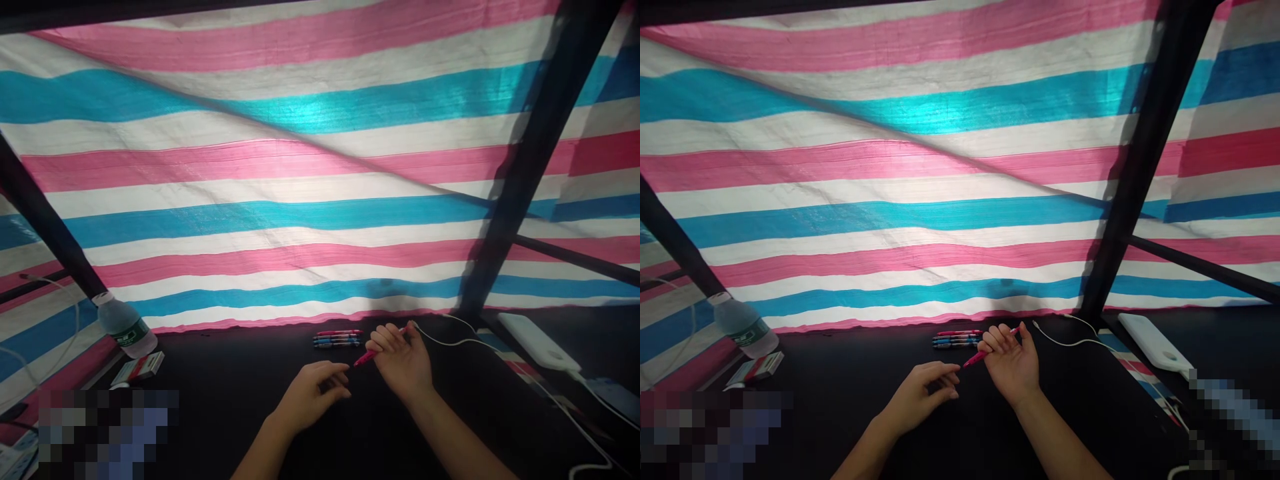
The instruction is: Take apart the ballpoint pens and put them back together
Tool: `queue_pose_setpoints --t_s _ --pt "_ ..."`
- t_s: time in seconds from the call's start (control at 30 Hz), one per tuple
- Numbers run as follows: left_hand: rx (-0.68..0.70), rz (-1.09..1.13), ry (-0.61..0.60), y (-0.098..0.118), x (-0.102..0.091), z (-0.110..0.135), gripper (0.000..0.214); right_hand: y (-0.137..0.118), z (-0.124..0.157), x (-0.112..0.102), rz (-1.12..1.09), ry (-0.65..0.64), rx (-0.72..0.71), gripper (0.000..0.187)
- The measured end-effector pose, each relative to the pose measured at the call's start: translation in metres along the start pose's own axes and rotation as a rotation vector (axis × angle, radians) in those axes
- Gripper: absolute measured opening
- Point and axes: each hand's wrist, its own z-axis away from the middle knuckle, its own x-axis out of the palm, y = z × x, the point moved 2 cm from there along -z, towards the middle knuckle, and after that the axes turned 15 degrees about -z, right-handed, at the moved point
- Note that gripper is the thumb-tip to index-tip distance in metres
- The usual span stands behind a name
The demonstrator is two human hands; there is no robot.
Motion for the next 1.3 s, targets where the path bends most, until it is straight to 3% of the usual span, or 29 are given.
queue_pose_setpoints --t_s 0.13,0.47,0.63,0.73,0.9,1.03,1.17,1.3 --pt "-0.012 0.032 0.053 0.002 -0.002 -0.001 0.019 0.003 -0.001 -0.004 -0.055 0.011 0.032 0.047" --pt "-0.168 0.206 0.050 -0.004 0.010 -0.004 0.015 0.020 0.004 -0.011 -0.202 0.047 0.161 0.049" --pt "-0.036 -0.033 0.032 0.001 0.002 -0.003 0.018 0.022 0.002 -0.020 -0.125 0.090 0.155 0.043" --pt "0.007 -0.136 -0.018 0.007 -0.002 -0.001 0.018 0.022 0.000 -0.027 0.002 0.108 0.159 0.037" --pt "-0.036 -0.215 -0.098 0.012 -0.009 -0.002 0.021 0.016 -0.007 -0.034 0.248 0.127 0.129 0.030" --pt "-0.087 -0.355 -0.159 0.006 -0.022 0.000 0.022 0.008 -0.013 -0.037 0.698 0.123 0.198 0.024" --pt "-0.119 -0.480 -0.284 -0.008 -0.031 0.005 0.016 0.001 -0.010 -0.034 1.261 -0.073 0.411 0.026" --pt "-0.091 -0.510 -0.374 -0.015 -0.030 0.009 0.012 0.000 0.000 -0.030 1.497 -0.261 0.636 0.018"
